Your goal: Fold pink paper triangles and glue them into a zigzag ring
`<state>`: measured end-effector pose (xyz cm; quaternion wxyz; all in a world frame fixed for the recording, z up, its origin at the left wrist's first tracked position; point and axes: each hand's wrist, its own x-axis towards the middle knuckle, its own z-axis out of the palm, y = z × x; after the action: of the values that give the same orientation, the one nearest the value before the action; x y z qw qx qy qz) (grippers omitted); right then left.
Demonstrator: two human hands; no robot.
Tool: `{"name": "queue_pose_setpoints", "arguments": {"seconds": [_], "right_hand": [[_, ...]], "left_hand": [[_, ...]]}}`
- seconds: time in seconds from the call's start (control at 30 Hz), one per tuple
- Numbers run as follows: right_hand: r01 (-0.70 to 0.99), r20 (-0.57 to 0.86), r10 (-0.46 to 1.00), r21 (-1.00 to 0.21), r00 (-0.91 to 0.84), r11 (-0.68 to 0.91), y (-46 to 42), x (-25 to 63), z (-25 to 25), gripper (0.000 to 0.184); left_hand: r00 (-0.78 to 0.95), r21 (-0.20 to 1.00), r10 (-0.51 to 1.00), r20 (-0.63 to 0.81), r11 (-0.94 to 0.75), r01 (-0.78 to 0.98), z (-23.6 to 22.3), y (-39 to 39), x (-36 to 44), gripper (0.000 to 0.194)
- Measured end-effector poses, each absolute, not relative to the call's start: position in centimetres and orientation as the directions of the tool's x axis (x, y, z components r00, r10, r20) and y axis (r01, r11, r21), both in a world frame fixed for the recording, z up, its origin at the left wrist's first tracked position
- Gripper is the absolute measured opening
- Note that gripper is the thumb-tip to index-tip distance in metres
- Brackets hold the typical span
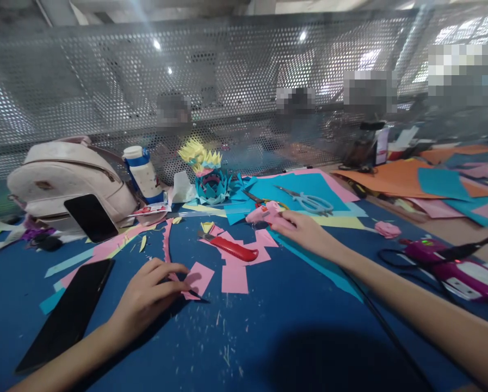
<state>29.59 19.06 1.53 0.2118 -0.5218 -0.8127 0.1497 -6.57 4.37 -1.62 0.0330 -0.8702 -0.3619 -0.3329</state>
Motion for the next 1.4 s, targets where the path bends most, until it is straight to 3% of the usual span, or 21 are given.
{"name": "queue_pose_setpoints", "arguments": {"seconds": [0.1,0.23,0.37,0.57,0.93,1.4], "right_hand": [[0.777,0.211,0.922,-0.496,-0.326,0.388,18.7,29.7,2.6,0.05],[0.629,0.108,0.933,-0.711,-0.343,0.313,17.7,29.2,3.5,0.049],[0.484,0.0,0.869,-0.831,-0.496,0.276,16.2,27.7,3.6,0.057],[0.325,-0.155,0.651,-0.934,-0.743,0.148,13.6,24.6,2.4,0.062],[0.407,-0.32,0.633,-0.913,-0.705,-0.008,12.4,24.6,0.6,0.069],[0.398,-0.137,0.681,-0.885,-0.719,0.242,11.3,23.4,1.7,0.06]], "left_hand": [[0.524,0.242,0.634,0.569,-0.738,0.63,-1.6,4.6,-6.6,0.021],[0.527,0.371,0.681,0.509,-0.726,0.579,-1.6,4.8,-6.7,0.016],[0.503,0.417,0.716,0.484,-0.694,0.587,-1.7,4.8,-6.7,0.013],[0.481,0.456,0.722,0.498,-0.69,0.562,-1.8,4.8,-6.6,0.009],[0.49,0.482,0.718,0.495,-0.696,0.532,-1.4,4.9,-6.3,0.013],[0.508,0.42,0.688,0.519,-0.722,0.549,-1.6,4.9,-6.3,0.011]]}}
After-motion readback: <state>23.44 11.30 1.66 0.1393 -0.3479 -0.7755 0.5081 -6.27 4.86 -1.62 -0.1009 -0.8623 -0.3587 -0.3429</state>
